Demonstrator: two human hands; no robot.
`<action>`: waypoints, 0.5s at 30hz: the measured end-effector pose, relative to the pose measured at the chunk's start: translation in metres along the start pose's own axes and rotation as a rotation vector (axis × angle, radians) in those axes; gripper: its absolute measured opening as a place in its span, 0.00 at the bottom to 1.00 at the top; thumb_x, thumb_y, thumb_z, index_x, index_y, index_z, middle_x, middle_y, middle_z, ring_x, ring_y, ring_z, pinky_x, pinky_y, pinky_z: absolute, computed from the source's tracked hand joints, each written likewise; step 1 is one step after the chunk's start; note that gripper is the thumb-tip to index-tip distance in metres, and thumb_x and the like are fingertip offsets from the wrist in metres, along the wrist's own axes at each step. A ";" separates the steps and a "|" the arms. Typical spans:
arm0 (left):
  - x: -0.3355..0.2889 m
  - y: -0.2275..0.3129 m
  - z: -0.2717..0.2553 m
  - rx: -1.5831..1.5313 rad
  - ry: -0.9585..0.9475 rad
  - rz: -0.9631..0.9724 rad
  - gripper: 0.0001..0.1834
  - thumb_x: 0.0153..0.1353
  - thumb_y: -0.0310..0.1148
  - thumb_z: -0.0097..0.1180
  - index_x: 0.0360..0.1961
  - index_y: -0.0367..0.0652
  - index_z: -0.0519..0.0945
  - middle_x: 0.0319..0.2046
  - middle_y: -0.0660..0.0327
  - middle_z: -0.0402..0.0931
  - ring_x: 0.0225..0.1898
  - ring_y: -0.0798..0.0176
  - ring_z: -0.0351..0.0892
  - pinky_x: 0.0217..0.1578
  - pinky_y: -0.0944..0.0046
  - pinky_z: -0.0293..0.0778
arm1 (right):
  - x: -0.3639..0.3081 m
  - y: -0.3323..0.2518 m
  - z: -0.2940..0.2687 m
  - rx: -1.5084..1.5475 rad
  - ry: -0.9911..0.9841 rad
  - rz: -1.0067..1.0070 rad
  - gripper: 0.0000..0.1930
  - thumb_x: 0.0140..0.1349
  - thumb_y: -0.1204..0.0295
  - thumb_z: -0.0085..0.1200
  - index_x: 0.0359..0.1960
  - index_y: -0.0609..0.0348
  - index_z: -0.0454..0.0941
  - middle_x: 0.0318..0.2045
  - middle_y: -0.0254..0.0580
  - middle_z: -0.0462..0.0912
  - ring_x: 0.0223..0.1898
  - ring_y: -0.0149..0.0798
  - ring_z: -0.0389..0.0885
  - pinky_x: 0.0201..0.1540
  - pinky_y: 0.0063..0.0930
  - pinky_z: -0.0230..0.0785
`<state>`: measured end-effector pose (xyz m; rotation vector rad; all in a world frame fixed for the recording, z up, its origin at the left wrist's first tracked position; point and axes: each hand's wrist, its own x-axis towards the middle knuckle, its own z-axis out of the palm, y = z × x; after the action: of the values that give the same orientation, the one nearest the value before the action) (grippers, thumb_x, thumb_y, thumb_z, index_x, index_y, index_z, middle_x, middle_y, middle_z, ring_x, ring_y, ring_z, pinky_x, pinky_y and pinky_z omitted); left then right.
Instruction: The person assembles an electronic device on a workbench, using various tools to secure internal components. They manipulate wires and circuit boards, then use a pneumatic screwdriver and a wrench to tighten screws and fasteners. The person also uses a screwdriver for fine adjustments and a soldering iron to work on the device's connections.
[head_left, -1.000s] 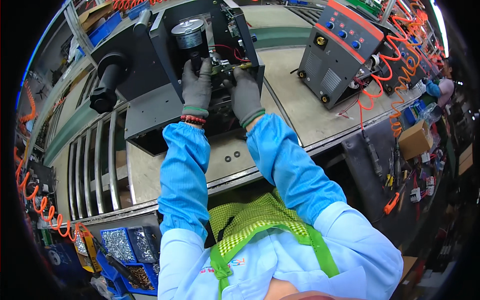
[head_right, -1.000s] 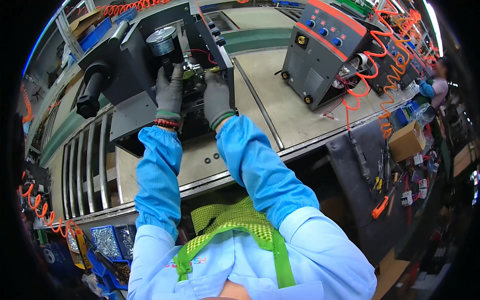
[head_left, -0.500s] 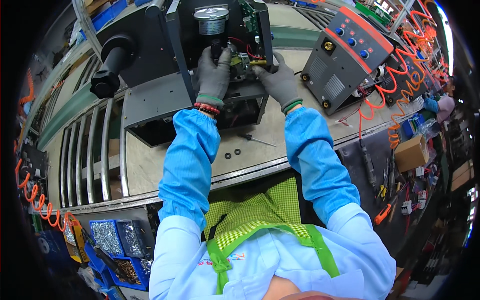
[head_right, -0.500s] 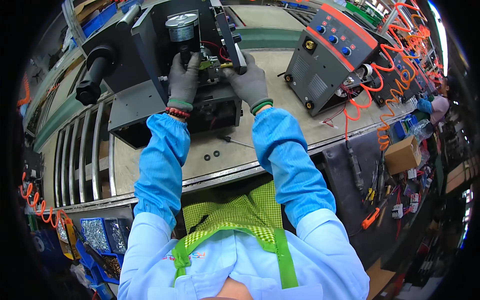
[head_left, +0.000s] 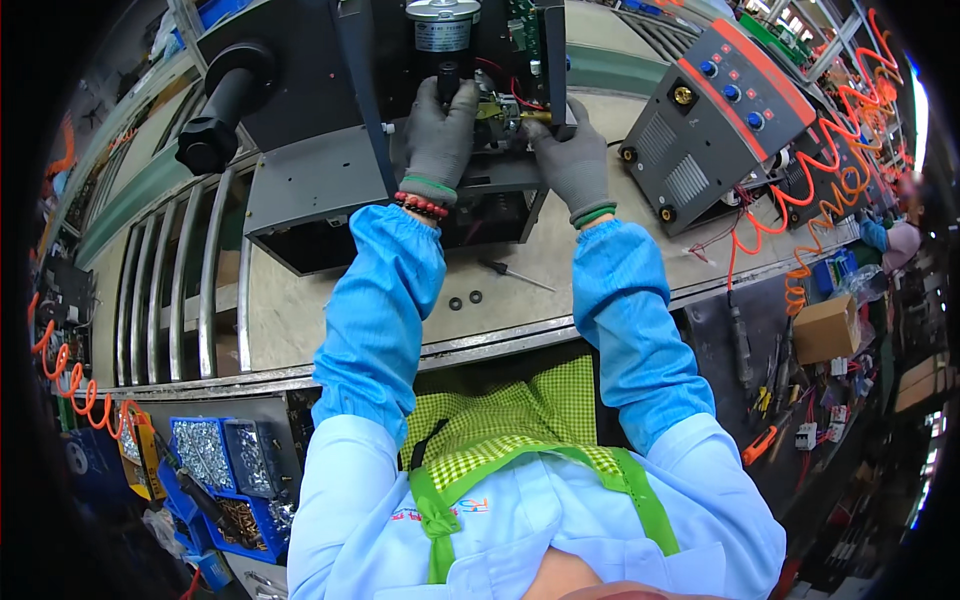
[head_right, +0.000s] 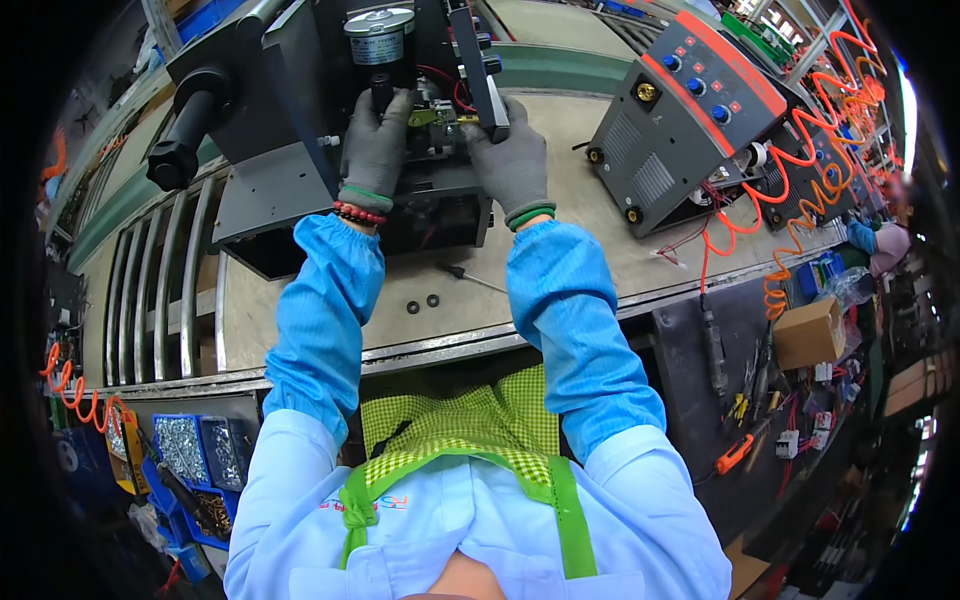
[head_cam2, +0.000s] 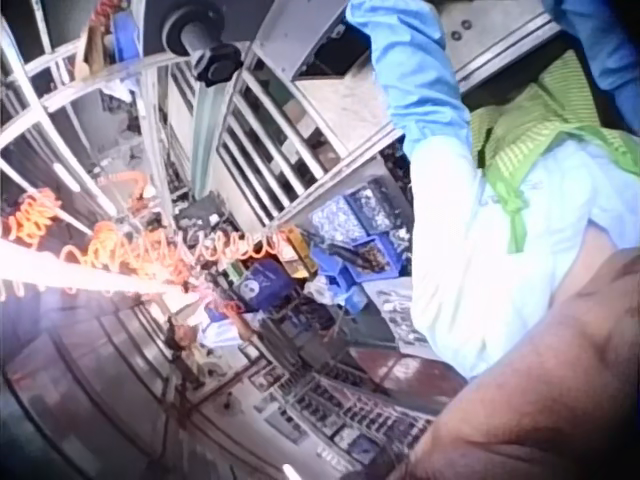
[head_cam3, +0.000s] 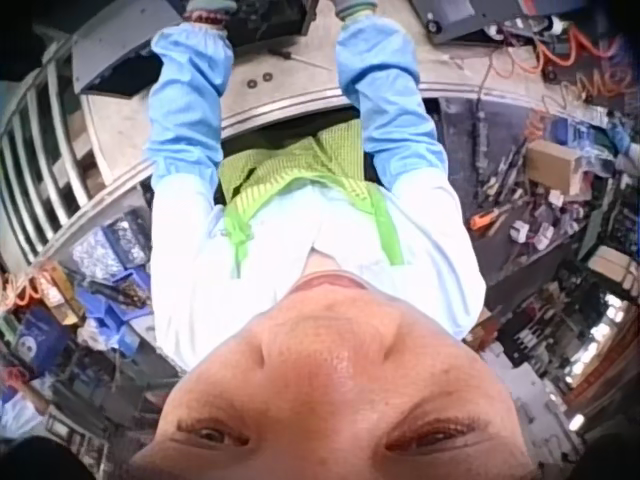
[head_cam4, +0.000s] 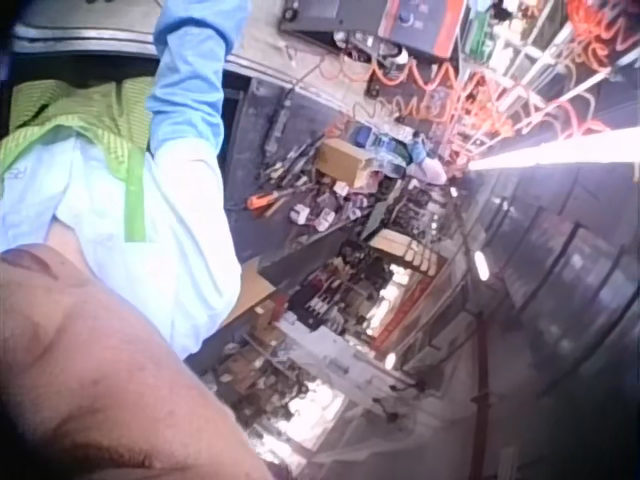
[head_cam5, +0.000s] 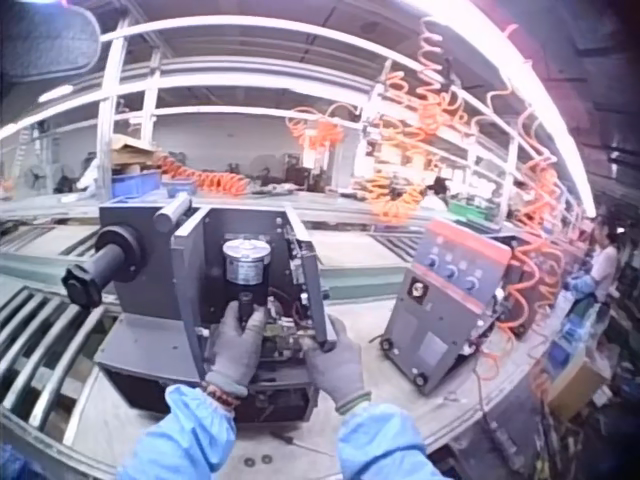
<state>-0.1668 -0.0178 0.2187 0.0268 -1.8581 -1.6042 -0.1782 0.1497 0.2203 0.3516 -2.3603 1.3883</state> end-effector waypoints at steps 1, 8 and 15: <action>0.000 0.000 0.002 -0.035 0.010 -0.024 0.18 0.62 0.44 0.56 0.42 0.40 0.76 0.35 0.55 0.79 0.37 0.60 0.79 0.39 0.59 0.74 | 0.000 -0.001 0.001 0.000 -0.004 0.000 0.28 0.54 0.62 0.63 0.56 0.57 0.69 0.34 0.51 0.84 0.36 0.48 0.84 0.41 0.38 0.75; 0.002 -0.006 0.030 -0.109 0.346 -0.025 0.25 0.58 0.52 0.60 0.36 0.36 0.77 0.31 0.55 0.80 0.31 0.61 0.79 0.34 0.62 0.74 | 0.001 0.001 0.004 -0.014 0.004 -0.029 0.28 0.54 0.62 0.63 0.55 0.56 0.70 0.32 0.51 0.84 0.35 0.48 0.85 0.40 0.39 0.75; 0.001 0.004 0.017 0.138 0.461 -0.340 0.40 0.62 0.66 0.40 0.42 0.33 0.77 0.40 0.42 0.78 0.44 0.42 0.78 0.44 0.50 0.72 | 0.005 0.012 0.006 -0.060 0.024 -0.050 0.28 0.54 0.61 0.63 0.55 0.59 0.70 0.32 0.51 0.83 0.36 0.46 0.84 0.38 0.37 0.74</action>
<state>-0.1746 -0.0024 0.2228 0.7455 -1.6492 -1.5179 -0.1889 0.1498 0.2104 0.3722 -2.3521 1.2887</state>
